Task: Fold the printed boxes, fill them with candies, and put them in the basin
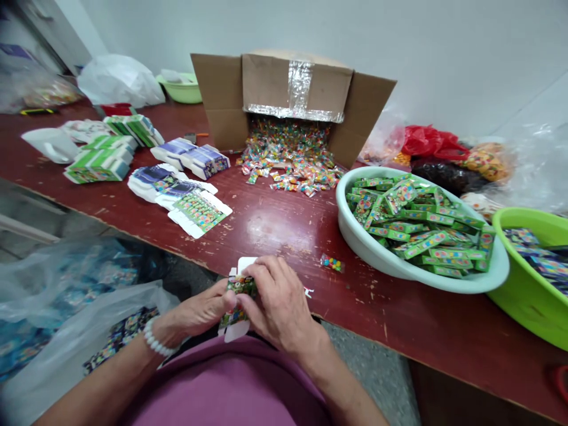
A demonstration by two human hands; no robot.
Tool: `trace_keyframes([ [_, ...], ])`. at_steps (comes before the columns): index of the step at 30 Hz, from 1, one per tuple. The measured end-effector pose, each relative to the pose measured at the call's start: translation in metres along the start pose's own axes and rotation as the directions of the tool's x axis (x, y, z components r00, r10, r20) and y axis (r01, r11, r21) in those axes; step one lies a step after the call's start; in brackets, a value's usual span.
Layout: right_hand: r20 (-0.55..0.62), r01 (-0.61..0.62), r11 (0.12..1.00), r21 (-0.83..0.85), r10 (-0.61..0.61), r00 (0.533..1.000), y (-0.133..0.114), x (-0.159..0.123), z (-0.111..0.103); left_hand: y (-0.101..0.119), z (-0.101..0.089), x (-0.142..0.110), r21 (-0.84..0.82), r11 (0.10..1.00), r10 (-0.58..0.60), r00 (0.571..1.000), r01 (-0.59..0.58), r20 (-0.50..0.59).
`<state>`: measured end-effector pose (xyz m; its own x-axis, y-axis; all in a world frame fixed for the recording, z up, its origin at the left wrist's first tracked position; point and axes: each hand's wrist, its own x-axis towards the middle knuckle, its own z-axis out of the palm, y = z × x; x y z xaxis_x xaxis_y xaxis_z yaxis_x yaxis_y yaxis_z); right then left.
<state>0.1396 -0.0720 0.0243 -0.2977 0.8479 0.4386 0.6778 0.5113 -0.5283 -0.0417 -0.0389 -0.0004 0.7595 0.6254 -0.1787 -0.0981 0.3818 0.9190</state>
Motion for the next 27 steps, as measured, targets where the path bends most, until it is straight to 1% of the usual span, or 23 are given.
trace_keyframes([
  [1, 0.053, -0.021, 0.999, 0.035, 0.019, 0.998, 0.002, 0.001, -0.002, 0.001, 0.002, 0.000, 0.014, 0.999, -0.037, 0.999, 0.037, 0.006],
  [3, 0.127, -0.066, 0.991, 0.115, 0.051, 0.991, 0.005, 0.002, -0.006, 0.002, 0.005, 0.001, -0.014, 0.996, -0.088, 0.996, 0.088, -0.007],
  [6, 0.169, -0.101, 0.965, 0.241, 0.061, 0.984, 0.008, 0.004, -0.010, 0.002, 0.002, 0.005, -0.049, 0.993, -0.104, 0.995, 0.104, 0.001],
  [7, 0.188, -0.111, 0.954, 0.279, 0.059, 0.980, 0.008, 0.004, -0.011, 0.002, -0.001, 0.006, -0.024, 0.994, -0.105, 0.994, 0.105, 0.022],
  [9, 0.256, -0.147, 0.931, 0.334, 0.061, 0.965, 0.009, 0.003, -0.012, 0.004, -0.007, 0.007, 0.091, 0.988, -0.132, 0.989, 0.126, 0.063],
  [12, 0.381, -0.207, 0.919, 0.335, 0.068, 0.922, 0.012, 0.002, -0.012, 0.008, -0.014, 0.005, 0.256, 0.944, -0.228, 0.972, 0.207, 0.057],
  [13, 0.417, -0.220, 0.915, 0.340, 0.063, 0.907, 0.013, 0.002, -0.012, 0.009, -0.014, 0.004, 0.270, 0.930, -0.273, 0.960, 0.248, 0.059],
  [15, 0.462, -0.257, 0.878, 0.403, 0.047, 0.886, 0.015, 0.003, -0.008, 0.010, -0.013, 0.002, 0.226, 0.924, -0.332, 0.940, 0.308, 0.077],
  [16, 0.451, -0.276, 0.853, 0.444, 0.054, 0.891, 0.016, 0.003, -0.006, 0.011, -0.012, 0.001, 0.188, 0.932, -0.329, 0.941, 0.312, 0.072],
  [17, 0.404, -0.280, 0.837, 0.470, 0.078, 0.911, 0.016, 0.004, -0.002, 0.011, -0.010, 0.001, 0.150, 0.945, -0.299, 0.953, 0.290, 0.041],
  [18, 0.320, -0.269, 0.838, 0.475, 0.120, 0.940, 0.016, 0.005, 0.002, 0.012, -0.009, 0.001, 0.123, 0.960, -0.251, 0.968, 0.251, -0.011],
  [19, 0.208, -0.251, 0.853, 0.456, 0.173, 0.963, 0.016, 0.005, 0.007, 0.012, -0.008, 0.002, 0.109, 0.972, -0.199, 0.977, 0.206, -0.072],
  [20, 0.094, -0.242, 0.873, 0.423, 0.223, 0.970, 0.015, 0.006, 0.012, 0.013, -0.006, 0.003, 0.104, 0.980, -0.155, 0.979, 0.169, -0.131],
  [21, 0.012, -0.243, 0.885, 0.398, 0.260, 0.966, 0.015, 0.006, 0.017, 0.013, -0.005, 0.004, 0.102, 0.984, -0.128, 0.976, 0.148, -0.177],
  [22, -0.021, -0.252, 0.883, 0.396, 0.283, 0.959, 0.014, 0.007, 0.021, 0.013, -0.004, 0.005, 0.095, 0.985, -0.119, 0.971, 0.141, -0.208],
  [25, 0.035, -0.293, 0.833, 0.468, 0.314, 0.949, 0.016, 0.010, 0.027, 0.012, -0.003, 0.007, 0.089, 0.989, -0.096, 0.966, 0.120, -0.241],
  [27, 0.049, -0.331, 0.804, 0.494, 0.354, 0.934, 0.020, 0.012, 0.026, 0.011, -0.005, 0.006, 0.142, 0.988, -0.029, 0.966, 0.067, -0.255],
])
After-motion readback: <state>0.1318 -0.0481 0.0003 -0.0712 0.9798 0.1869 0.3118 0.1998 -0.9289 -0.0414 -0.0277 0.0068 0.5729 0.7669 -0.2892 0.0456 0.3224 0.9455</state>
